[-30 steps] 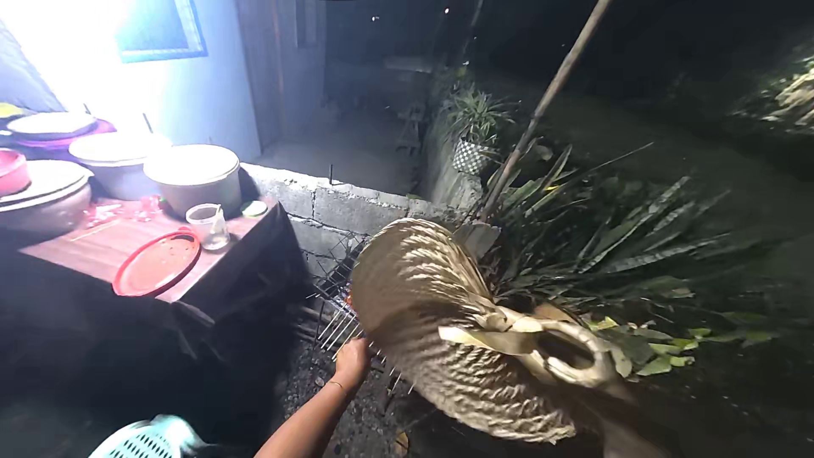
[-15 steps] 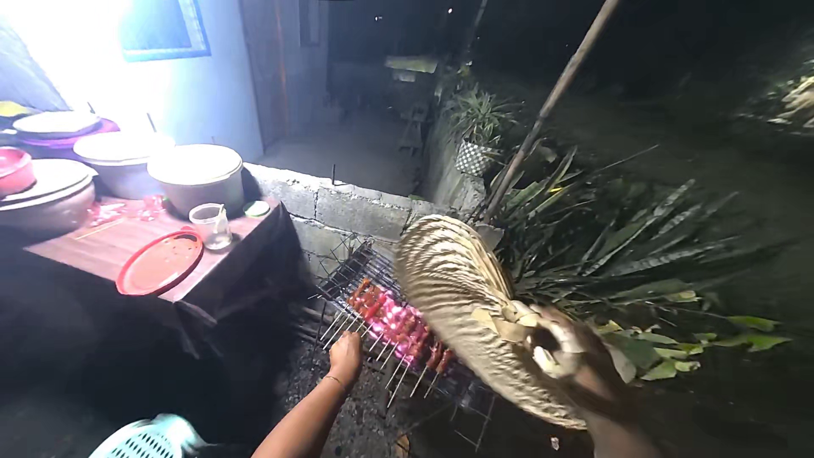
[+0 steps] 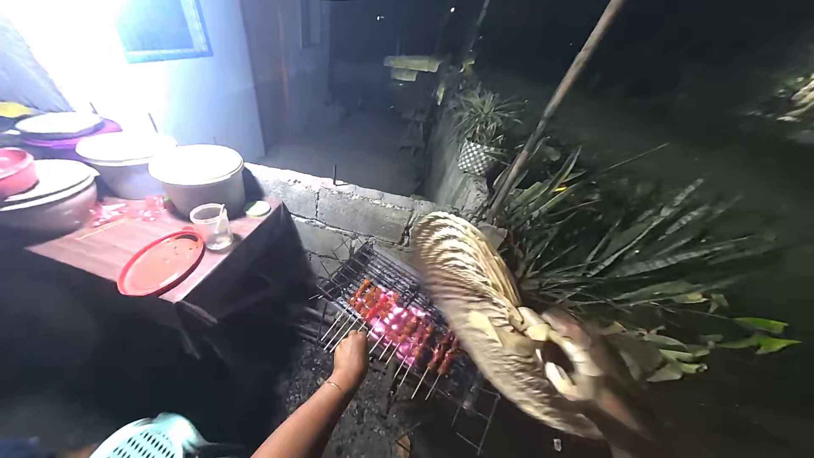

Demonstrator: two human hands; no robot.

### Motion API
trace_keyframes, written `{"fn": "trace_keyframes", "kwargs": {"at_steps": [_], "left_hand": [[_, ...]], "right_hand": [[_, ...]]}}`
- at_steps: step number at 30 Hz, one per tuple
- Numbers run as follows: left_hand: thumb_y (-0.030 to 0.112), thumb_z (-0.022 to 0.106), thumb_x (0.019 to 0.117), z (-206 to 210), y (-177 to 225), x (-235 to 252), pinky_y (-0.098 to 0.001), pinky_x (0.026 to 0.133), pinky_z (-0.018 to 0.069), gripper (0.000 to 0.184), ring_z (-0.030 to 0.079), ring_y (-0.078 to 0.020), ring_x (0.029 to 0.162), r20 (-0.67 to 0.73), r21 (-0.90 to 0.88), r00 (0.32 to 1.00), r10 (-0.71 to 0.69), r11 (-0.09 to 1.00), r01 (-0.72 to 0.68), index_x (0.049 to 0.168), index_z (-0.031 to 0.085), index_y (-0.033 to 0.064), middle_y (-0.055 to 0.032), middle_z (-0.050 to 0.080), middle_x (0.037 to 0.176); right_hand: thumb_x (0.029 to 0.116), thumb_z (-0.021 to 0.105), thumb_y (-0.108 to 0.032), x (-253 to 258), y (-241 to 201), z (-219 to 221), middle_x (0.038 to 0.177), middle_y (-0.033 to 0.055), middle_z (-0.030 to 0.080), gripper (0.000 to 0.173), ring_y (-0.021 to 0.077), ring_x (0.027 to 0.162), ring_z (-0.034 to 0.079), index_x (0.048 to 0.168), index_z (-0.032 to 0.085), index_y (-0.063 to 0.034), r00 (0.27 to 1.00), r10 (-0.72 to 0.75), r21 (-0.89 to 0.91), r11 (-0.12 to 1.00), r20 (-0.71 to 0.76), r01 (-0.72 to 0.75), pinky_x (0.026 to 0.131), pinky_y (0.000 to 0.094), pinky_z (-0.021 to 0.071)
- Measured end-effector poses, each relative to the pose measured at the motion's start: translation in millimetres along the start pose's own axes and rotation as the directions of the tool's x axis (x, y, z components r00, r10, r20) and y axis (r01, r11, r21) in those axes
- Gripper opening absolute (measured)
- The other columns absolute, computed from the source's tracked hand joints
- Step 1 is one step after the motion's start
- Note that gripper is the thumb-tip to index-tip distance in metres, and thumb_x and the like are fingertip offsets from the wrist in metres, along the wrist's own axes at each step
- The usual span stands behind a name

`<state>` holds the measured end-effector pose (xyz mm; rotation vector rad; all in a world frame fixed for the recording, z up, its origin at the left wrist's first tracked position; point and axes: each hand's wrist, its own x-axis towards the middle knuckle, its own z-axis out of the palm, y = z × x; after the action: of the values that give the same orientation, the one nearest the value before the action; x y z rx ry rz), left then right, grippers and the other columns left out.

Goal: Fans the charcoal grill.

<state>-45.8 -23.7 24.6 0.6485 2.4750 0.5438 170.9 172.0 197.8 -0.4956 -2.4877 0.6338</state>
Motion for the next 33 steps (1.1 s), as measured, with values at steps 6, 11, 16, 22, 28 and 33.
{"fn": "trace_keyframes", "kwargs": {"at_steps": [6, 11, 16, 22, 28, 33], "left_hand": [[0.013, 0.050, 0.1031, 9, -8, 7, -0.0566, 0.100, 0.0516, 0.030, 0.065, -0.0376, 0.118, -0.038, -0.091, 0.999, 0.021, 0.996, -0.024, 0.125, 0.067, 0.0020, -0.0207, 0.065, 0.130], [0.015, 0.053, 0.1027, 13, -13, 13, -0.0573, 0.100, 0.0507, 0.028, 0.064, -0.0381, 0.119, 0.002, -0.104, 0.999, 0.033, 0.994, -0.032, 0.122, 0.068, 0.0018, -0.0211, 0.066, 0.128], [0.014, 0.053, 0.1022, 17, -11, 16, -0.0566, 0.101, 0.0506, 0.028, 0.064, -0.0377, 0.120, 0.022, -0.088, 0.999, 0.027, 0.996, -0.025, 0.121, 0.069, 0.0010, -0.0207, 0.066, 0.128], [0.018, 0.054, 0.1016, 17, -11, 13, -0.0574, 0.100, 0.0506, 0.031, 0.064, -0.0383, 0.119, 0.018, -0.132, 1.000, -0.015, 0.991, 0.017, 0.124, 0.066, -0.0002, -0.0212, 0.067, 0.127], [0.018, 0.052, 0.1038, 23, -11, 22, -0.0590, 0.099, 0.0510, 0.031, 0.064, -0.0394, 0.119, 0.047, -0.012, 0.999, 0.014, 1.000, -0.014, 0.125, 0.067, 0.0022, -0.0210, 0.065, 0.131], [0.016, 0.049, 0.1036, 21, -5, 16, -0.0587, 0.099, 0.0506, 0.032, 0.064, -0.0389, 0.120, 0.067, 0.005, 0.998, -0.020, 1.000, 0.020, 0.128, 0.064, 0.0016, -0.0207, 0.065, 0.130]], "right_hand": [[0.0953, 0.060, -0.011, 4, 3, 8, 0.117, 0.0242, 0.069, 0.037, 0.0346, 0.107, 0.068, 0.129, 0.064, 0.0045, 0.992, 0.053, -0.163, 0.984, -0.110, -0.071, 0.094, 0.0518, 0.0530], [0.0916, 0.063, -0.015, -9, 10, -2, 0.119, 0.0150, 0.067, 0.044, 0.0104, 0.110, 0.064, 0.128, 0.060, 0.0095, 0.997, 0.035, 0.180, 0.983, -0.065, -0.023, 0.097, 0.0245, 0.0532], [0.0976, 0.054, -0.010, 13, -11, -4, 0.099, 0.0194, 0.068, 0.027, 0.0247, 0.088, 0.067, 0.115, 0.065, 0.0075, 0.997, 0.031, -0.099, 0.994, -0.070, -0.038, 0.081, 0.0435, 0.0555], [0.0919, 0.070, -0.012, -8, 26, -6, 0.120, 0.0173, 0.069, 0.042, 0.0146, 0.109, 0.067, 0.128, 0.062, 0.0069, 0.983, 0.181, 0.203, 0.961, 0.037, -0.185, 0.096, 0.0281, 0.0548], [0.0999, 0.061, -0.006, 29, -14, -6, 0.097, 0.0236, 0.070, 0.017, 0.0380, 0.088, 0.070, 0.114, 0.068, 0.0024, 0.995, 0.095, -0.244, 0.966, 0.031, -0.085, 0.079, 0.0590, 0.0549], [0.0941, 0.064, 0.004, 4, -5, 2, 0.104, 0.0134, 0.067, 0.028, 0.0057, 0.092, 0.064, 0.120, 0.058, 0.0137, 0.971, 0.240, 0.472, 0.858, -0.019, -0.203, 0.082, 0.0193, 0.0540]]}}
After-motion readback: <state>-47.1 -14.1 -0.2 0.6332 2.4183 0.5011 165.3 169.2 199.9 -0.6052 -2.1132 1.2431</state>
